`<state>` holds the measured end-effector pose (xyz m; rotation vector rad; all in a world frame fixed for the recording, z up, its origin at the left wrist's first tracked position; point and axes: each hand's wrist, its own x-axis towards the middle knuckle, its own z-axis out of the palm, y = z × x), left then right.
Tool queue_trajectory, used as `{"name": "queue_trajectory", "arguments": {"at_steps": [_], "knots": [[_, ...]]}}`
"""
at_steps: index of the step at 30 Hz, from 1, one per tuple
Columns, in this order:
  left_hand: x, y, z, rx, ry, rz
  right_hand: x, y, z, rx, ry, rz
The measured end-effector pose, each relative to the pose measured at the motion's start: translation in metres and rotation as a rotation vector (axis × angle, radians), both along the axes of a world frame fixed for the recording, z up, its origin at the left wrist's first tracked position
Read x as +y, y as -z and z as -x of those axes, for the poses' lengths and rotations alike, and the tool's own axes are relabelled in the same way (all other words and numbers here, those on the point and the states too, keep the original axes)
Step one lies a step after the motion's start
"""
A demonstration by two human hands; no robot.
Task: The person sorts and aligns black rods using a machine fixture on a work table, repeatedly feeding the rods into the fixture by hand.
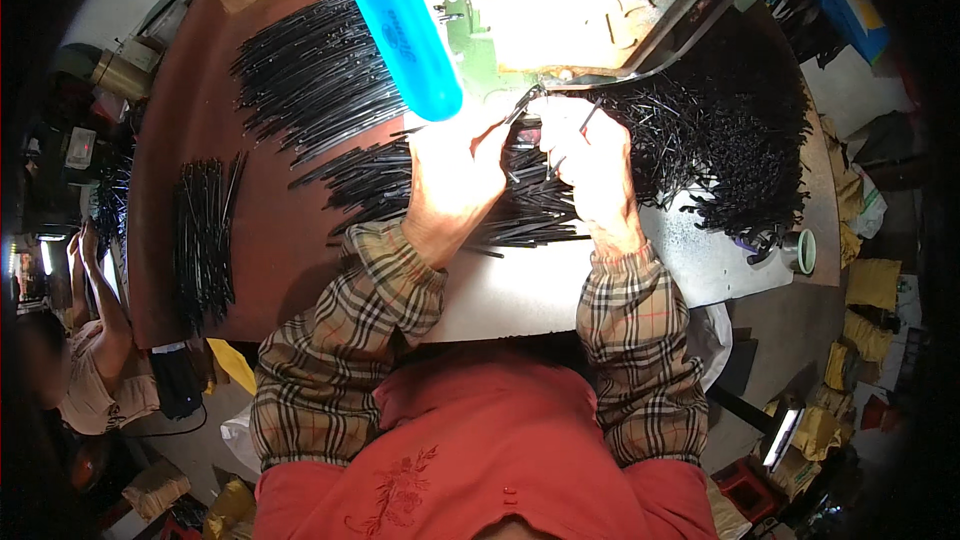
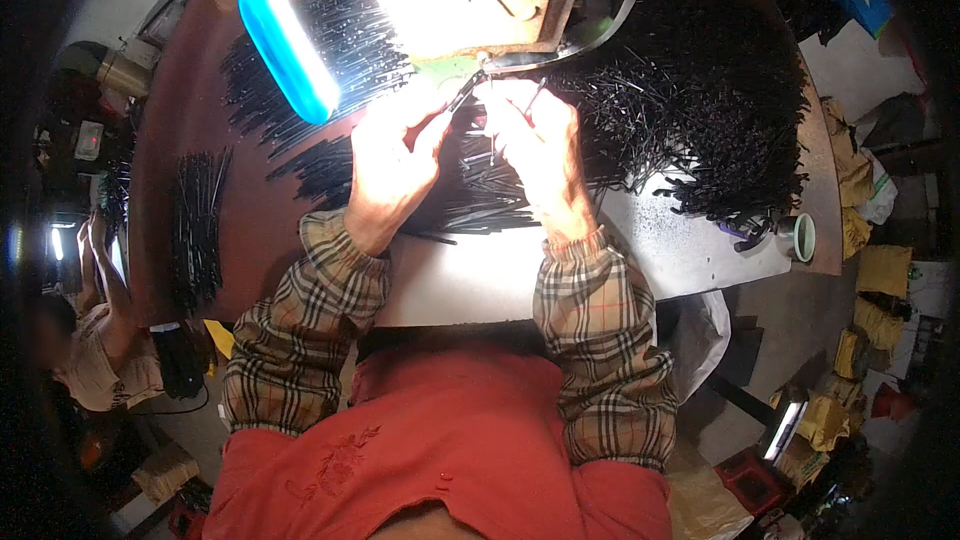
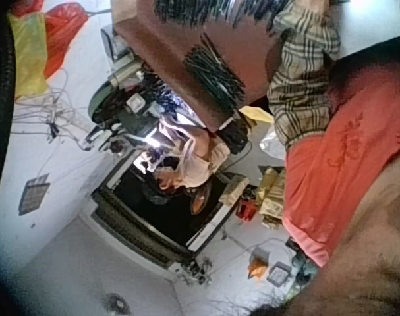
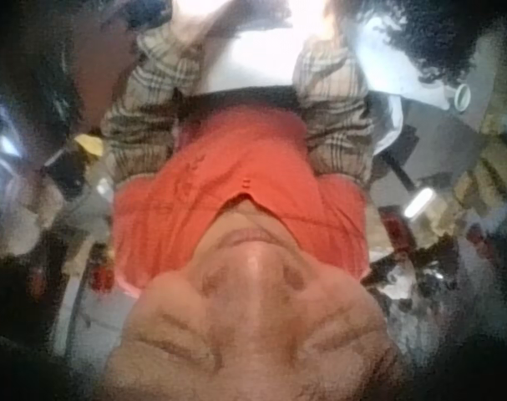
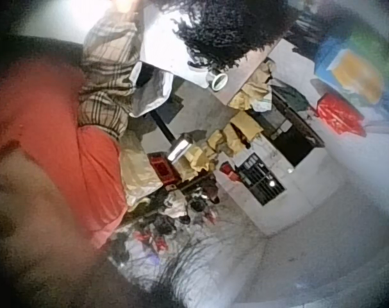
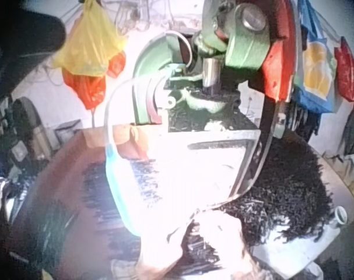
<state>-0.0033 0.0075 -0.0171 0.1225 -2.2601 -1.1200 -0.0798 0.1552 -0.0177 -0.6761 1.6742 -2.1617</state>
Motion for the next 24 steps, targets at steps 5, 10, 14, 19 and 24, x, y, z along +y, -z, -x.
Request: {"name": "queue_trajectory", "arguments": {"at_steps": [5,10,14,19,24], "knots": [[0.000,-0.001,0.001,0.052,0.004,0.030,0.003,-0.008,0.001,-0.041,-0.007,-0.041],[0.000,0.001,0.003,0.040,0.015,0.009,0.003,-0.004,0.001,-0.032,-0.005,-0.013],[-0.003,0.010,0.005,0.030,0.053,-0.095,0.002,-0.004,0.001,-0.031,-0.010,0.003],[-0.001,0.008,0.004,0.024,0.054,-0.112,0.003,-0.007,0.000,-0.048,-0.014,-0.008],[-0.003,0.009,0.003,0.085,0.050,-0.037,0.001,-0.006,-0.002,-0.020,-0.005,0.017]]}}
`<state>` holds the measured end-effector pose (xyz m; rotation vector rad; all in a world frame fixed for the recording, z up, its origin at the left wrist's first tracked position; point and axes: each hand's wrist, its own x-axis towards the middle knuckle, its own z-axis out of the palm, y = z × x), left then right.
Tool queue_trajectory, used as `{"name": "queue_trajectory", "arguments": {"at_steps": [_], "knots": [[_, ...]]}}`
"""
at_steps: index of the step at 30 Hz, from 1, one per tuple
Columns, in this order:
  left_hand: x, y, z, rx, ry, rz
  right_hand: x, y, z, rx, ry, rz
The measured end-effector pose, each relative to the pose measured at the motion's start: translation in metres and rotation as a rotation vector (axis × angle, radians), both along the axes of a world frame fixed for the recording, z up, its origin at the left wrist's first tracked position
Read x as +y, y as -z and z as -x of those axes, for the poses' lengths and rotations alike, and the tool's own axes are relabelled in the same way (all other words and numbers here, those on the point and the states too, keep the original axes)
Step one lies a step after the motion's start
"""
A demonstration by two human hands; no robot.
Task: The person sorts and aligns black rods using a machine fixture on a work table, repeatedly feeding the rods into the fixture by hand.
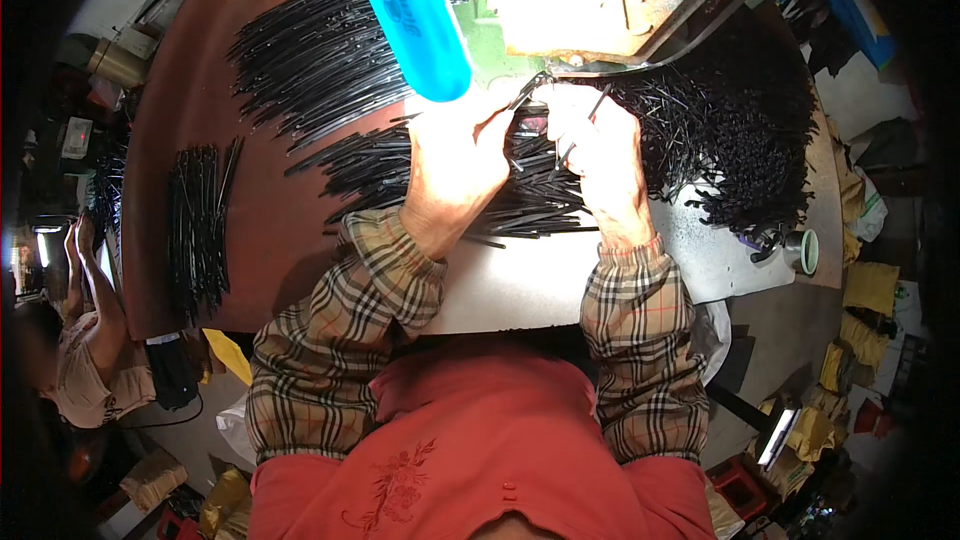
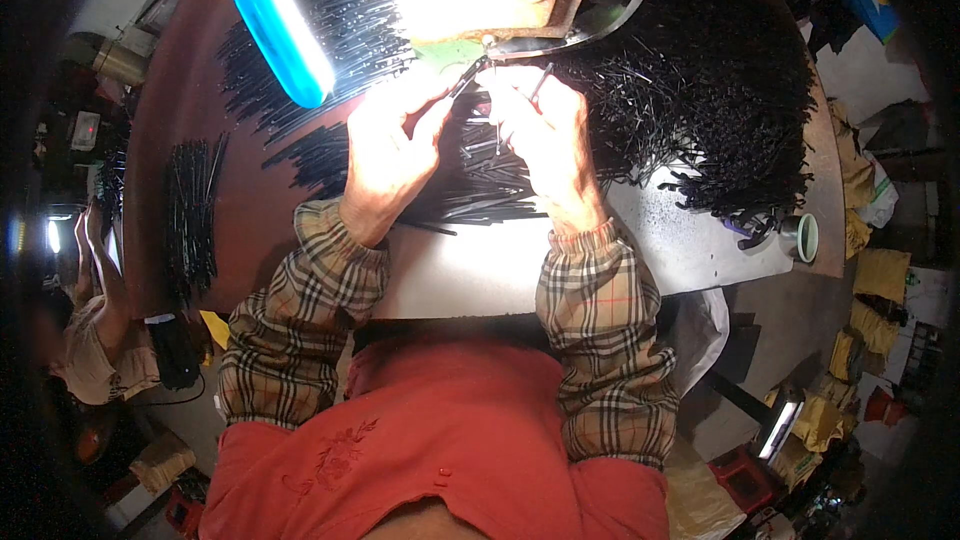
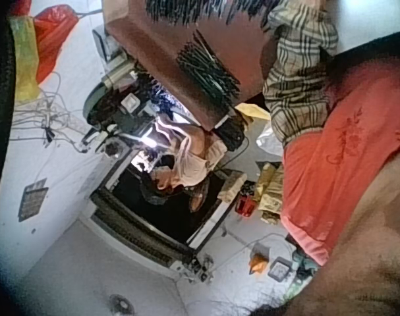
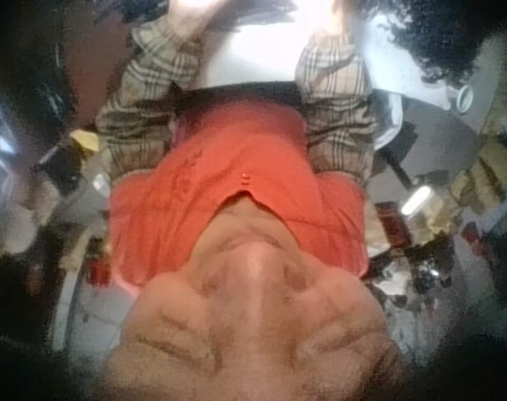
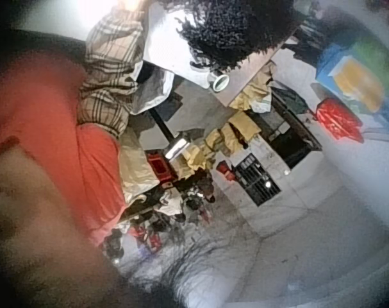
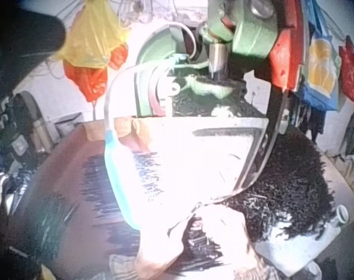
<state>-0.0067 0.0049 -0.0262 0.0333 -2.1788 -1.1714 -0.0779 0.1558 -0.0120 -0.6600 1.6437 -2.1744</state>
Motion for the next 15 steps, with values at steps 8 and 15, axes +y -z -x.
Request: {"name": "queue_trajectory", "arguments": {"at_steps": [8,15], "knots": [[0.000,-0.001,-0.001,0.056,0.005,0.053,0.006,-0.003,0.006,-0.045,-0.069,-0.155],[0.000,0.000,-0.002,0.065,-0.032,0.131,0.005,0.007,0.006,0.009,-0.074,-0.032]]}}
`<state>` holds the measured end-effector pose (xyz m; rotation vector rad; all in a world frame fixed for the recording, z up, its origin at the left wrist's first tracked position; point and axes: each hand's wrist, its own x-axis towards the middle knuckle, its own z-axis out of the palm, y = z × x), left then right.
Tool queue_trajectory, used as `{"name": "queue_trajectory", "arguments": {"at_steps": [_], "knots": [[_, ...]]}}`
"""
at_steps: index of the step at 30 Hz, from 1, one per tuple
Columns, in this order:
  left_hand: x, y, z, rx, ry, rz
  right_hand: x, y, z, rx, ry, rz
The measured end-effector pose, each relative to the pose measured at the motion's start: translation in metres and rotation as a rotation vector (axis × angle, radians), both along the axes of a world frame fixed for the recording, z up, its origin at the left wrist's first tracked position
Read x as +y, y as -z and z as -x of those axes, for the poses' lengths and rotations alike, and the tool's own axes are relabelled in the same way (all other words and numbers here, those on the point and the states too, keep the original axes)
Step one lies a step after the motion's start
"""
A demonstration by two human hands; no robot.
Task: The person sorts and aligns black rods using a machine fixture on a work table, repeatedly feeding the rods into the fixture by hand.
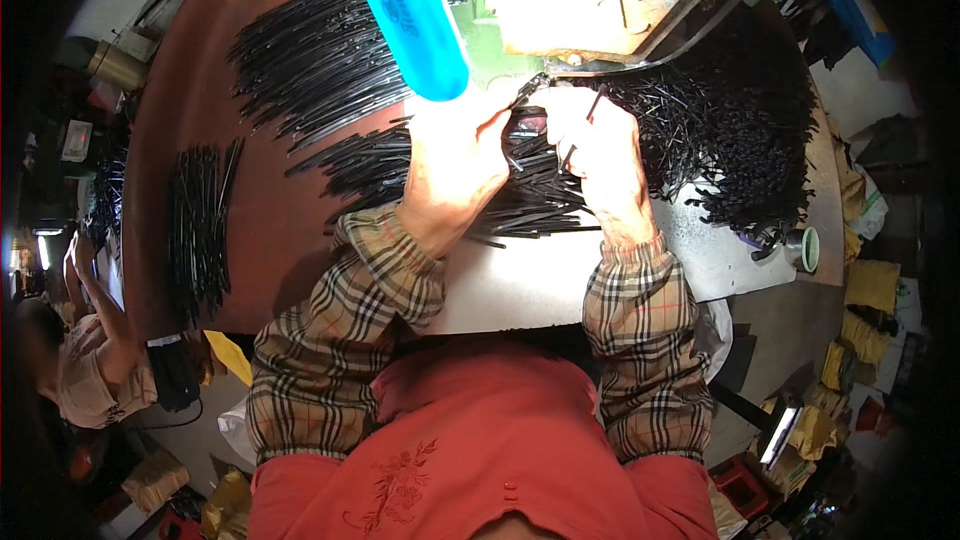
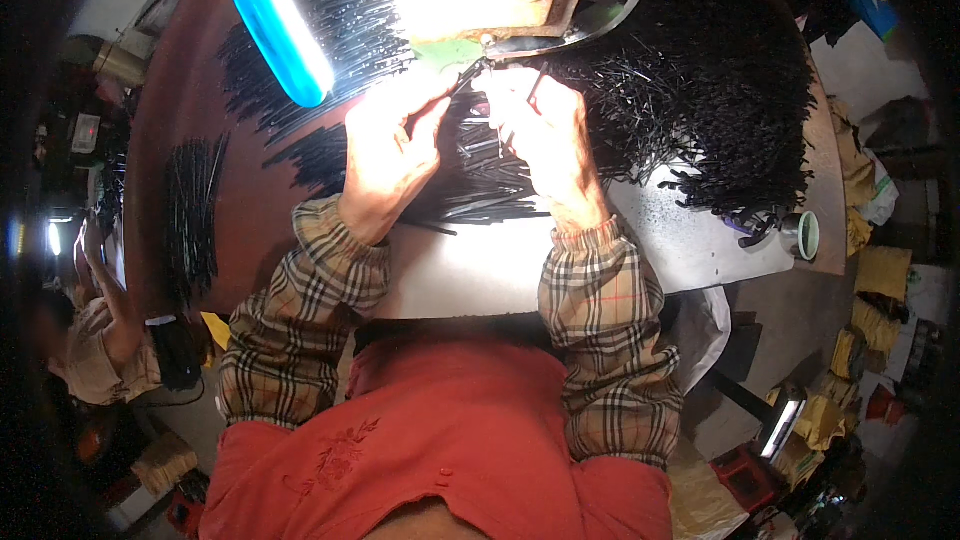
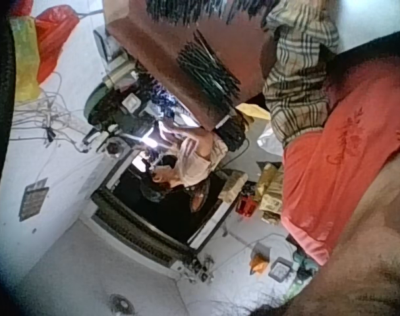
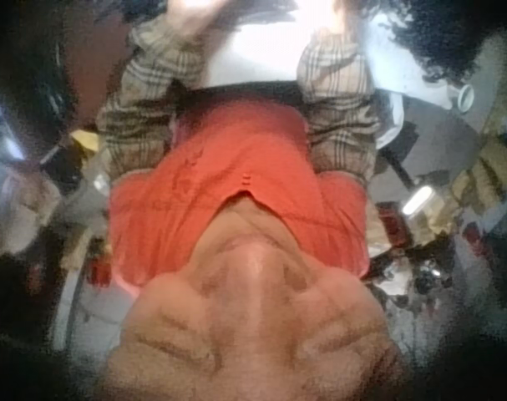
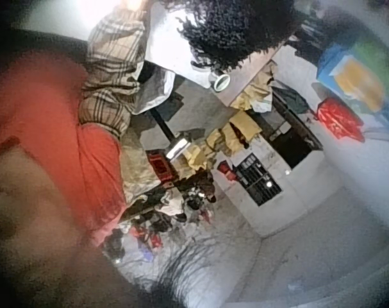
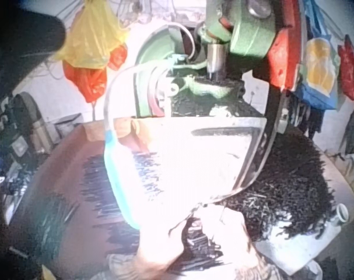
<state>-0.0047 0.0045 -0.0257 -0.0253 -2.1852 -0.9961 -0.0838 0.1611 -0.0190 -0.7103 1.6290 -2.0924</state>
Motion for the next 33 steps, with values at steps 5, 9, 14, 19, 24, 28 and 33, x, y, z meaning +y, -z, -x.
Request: {"name": "queue_trajectory", "arguments": {"at_steps": [5,9,14,19,24,28,33], "knots": [[-0.003,-0.005,0.003,-0.010,-0.002,-0.078,-0.002,-0.006,-0.003,-0.009,0.061,-0.038],[-0.005,-0.011,0.001,-0.033,-0.030,0.037,-0.005,-0.009,-0.004,0.017,0.104,-0.058],[-0.003,-0.016,0.001,-0.134,-0.014,-0.092,-0.002,-0.010,-0.001,0.025,0.086,-0.077],[-0.005,-0.017,0.003,-0.118,0.000,-0.027,0.001,-0.013,0.002,-0.027,0.082,-0.155],[-0.009,-0.012,0.003,-0.111,0.007,0.013,0.002,-0.018,0.004,0.001,0.083,-0.211],[-0.016,0.000,0.005,-0.042,0.055,0.054,0.006,-0.019,0.010,0.031,0.029,-0.186],[-0.010,0.002,0.002,-0.004,0.144,-0.105,0.002,-0.010,0.007,-0.011,0.077,-0.184]]}}
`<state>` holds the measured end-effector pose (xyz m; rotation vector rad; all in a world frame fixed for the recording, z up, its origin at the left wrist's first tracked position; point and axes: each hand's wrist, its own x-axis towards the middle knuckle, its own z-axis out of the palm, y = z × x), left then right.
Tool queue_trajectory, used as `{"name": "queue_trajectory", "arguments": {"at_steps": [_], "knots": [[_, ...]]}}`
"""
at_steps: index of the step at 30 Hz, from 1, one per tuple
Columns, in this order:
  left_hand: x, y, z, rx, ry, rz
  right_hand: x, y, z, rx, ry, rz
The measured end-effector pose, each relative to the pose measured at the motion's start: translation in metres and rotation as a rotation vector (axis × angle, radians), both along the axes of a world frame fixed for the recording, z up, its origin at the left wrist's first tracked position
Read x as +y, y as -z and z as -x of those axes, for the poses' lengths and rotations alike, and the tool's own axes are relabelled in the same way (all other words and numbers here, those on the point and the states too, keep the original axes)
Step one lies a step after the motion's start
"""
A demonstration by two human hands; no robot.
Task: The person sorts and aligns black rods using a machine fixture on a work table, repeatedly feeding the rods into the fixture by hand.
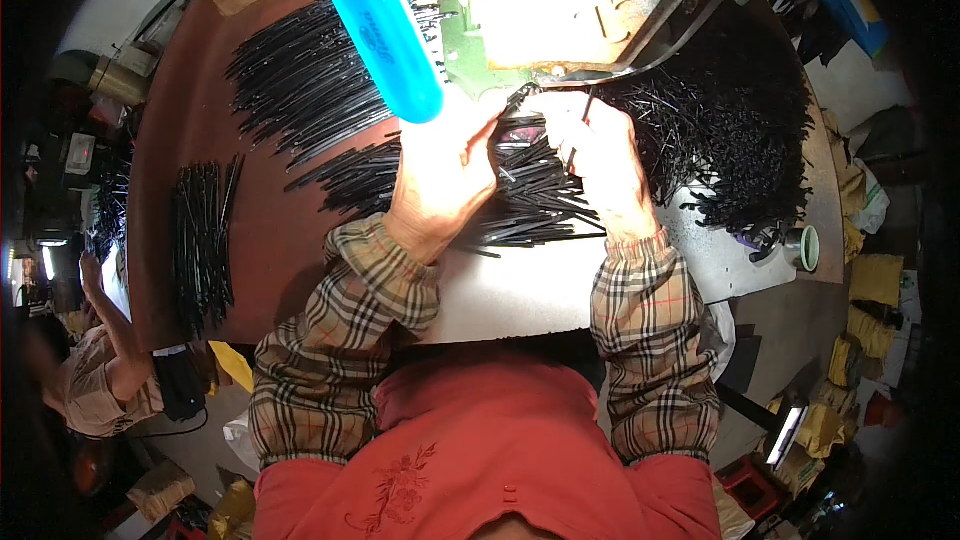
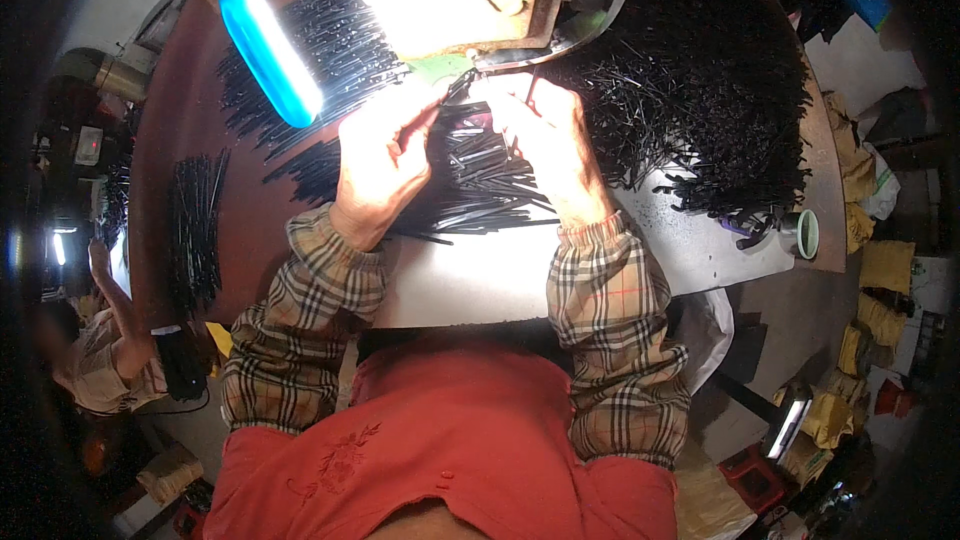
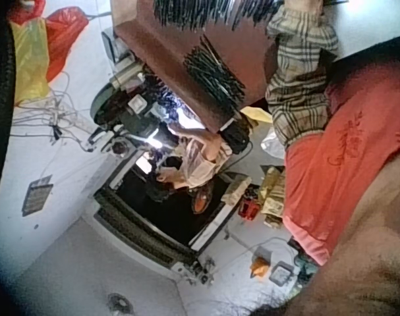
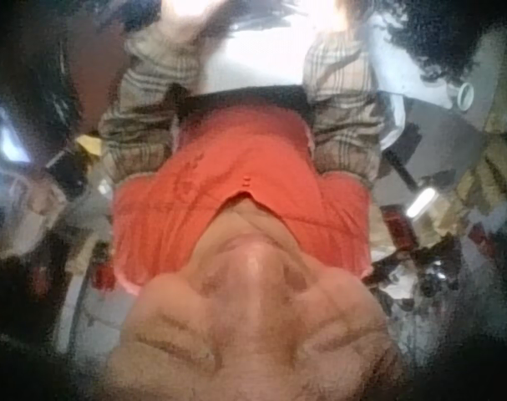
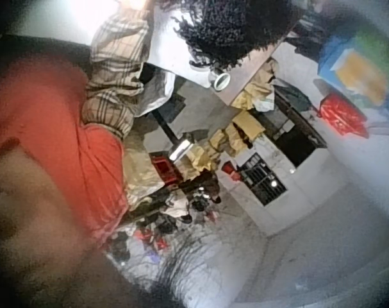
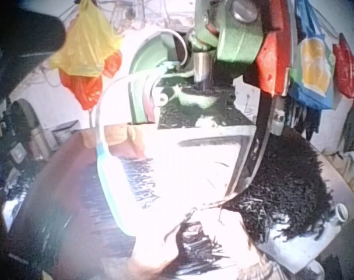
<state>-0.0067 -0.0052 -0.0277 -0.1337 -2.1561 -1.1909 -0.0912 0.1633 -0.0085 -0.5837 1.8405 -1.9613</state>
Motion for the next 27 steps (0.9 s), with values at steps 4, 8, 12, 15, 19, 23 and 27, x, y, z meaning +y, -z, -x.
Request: {"name": "queue_trajectory", "arguments": {"at_steps": [4,8,12,15,19,23,27], "knots": [[0.005,-0.009,-0.005,-0.141,0.024,-0.024,-0.002,0.002,-0.002,0.029,0.017,-0.014],[0.001,-0.017,-0.006,-0.223,0.057,0.015,0.003,-0.004,0.006,0.043,-0.049,-0.041],[-0.006,0.004,0.001,-0.108,0.069,-0.011,0.004,-0.001,0.006,0.002,-0.057,-0.050],[-0.006,0.001,-0.001,-0.037,-0.023,0.156,-0.001,-0.001,0.002,0.056,-0.006,-0.023],[-0.002,-0.012,0.000,0.122,-0.187,0.421,-0.002,-0.001,-0.002,-0.005,0.018,0.092],[-0.005,-0.013,-0.002,-0.120,-0.055,0.014,0.001,-0.002,-0.008,-0.073,0.004,0.137],[-0.007,-0.013,-0.004,-0.240,0.120,-0.402,0.000,-0.002,-0.010,-0.079,-0.008,0.123]]}}
